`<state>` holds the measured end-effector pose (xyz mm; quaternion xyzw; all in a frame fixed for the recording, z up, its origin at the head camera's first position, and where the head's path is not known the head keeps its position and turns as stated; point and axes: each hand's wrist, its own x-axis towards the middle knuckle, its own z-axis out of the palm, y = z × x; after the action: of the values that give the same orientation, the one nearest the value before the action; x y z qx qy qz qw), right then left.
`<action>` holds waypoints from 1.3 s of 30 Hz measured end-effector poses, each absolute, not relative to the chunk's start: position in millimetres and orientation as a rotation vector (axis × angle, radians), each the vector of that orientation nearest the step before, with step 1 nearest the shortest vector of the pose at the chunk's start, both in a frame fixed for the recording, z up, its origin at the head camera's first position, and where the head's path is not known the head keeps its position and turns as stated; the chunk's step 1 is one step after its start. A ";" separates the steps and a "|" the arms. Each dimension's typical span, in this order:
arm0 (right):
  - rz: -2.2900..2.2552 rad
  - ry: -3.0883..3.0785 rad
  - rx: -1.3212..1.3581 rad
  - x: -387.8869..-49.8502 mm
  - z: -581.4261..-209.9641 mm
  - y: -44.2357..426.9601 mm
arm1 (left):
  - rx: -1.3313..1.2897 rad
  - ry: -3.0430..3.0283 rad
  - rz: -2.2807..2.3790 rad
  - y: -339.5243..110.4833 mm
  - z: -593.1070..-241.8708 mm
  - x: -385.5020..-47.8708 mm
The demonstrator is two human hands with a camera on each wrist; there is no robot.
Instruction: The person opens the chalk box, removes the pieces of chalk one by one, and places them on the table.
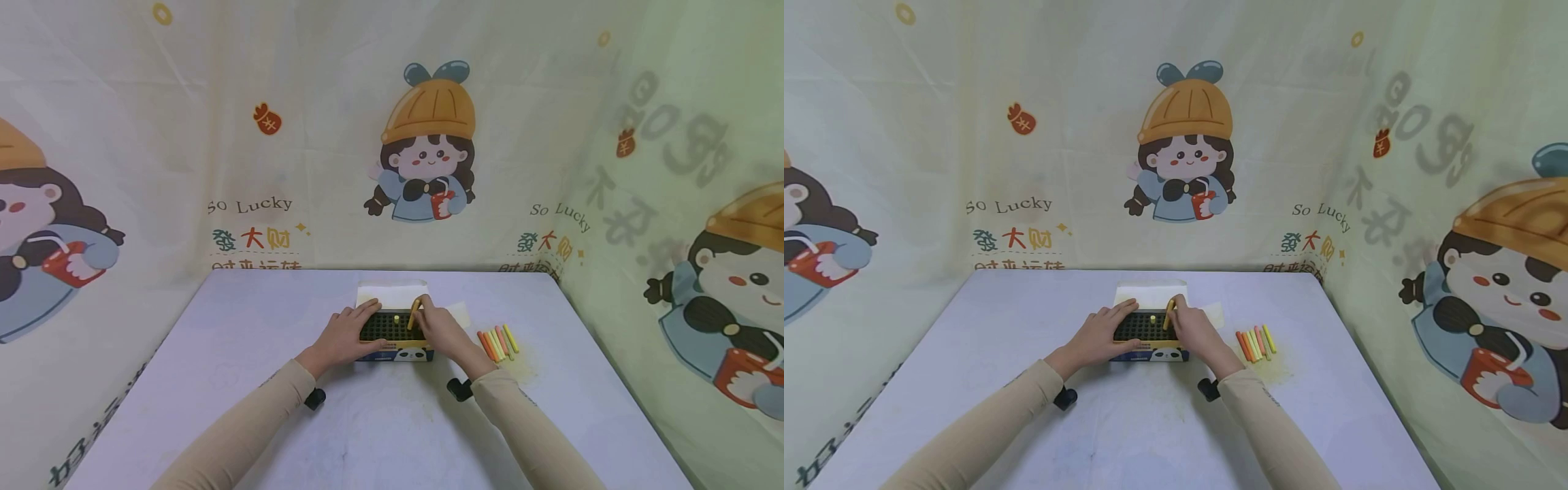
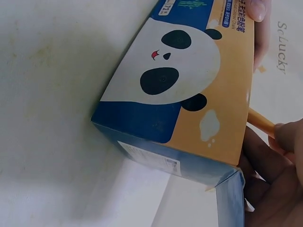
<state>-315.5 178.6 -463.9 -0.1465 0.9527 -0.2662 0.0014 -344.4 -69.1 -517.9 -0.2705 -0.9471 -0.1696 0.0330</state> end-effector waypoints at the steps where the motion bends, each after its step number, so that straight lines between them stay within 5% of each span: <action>1: -0.849 2.994 -0.447 -315.5 -463.8 178.9 | -0.832 -2.915 -0.521 -69.0 -518.1 -344.3; 39: -1.306 2.978 0.231 -316.8 -484.8 264.3 | -0.832 -2.916 -0.535 -69.8 -518.5 -344.4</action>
<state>-316.8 264.3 -484.8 0.0707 0.9119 -0.3998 -0.0592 -344.4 -69.8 -518.5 -0.2702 -0.9465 -0.1735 0.0310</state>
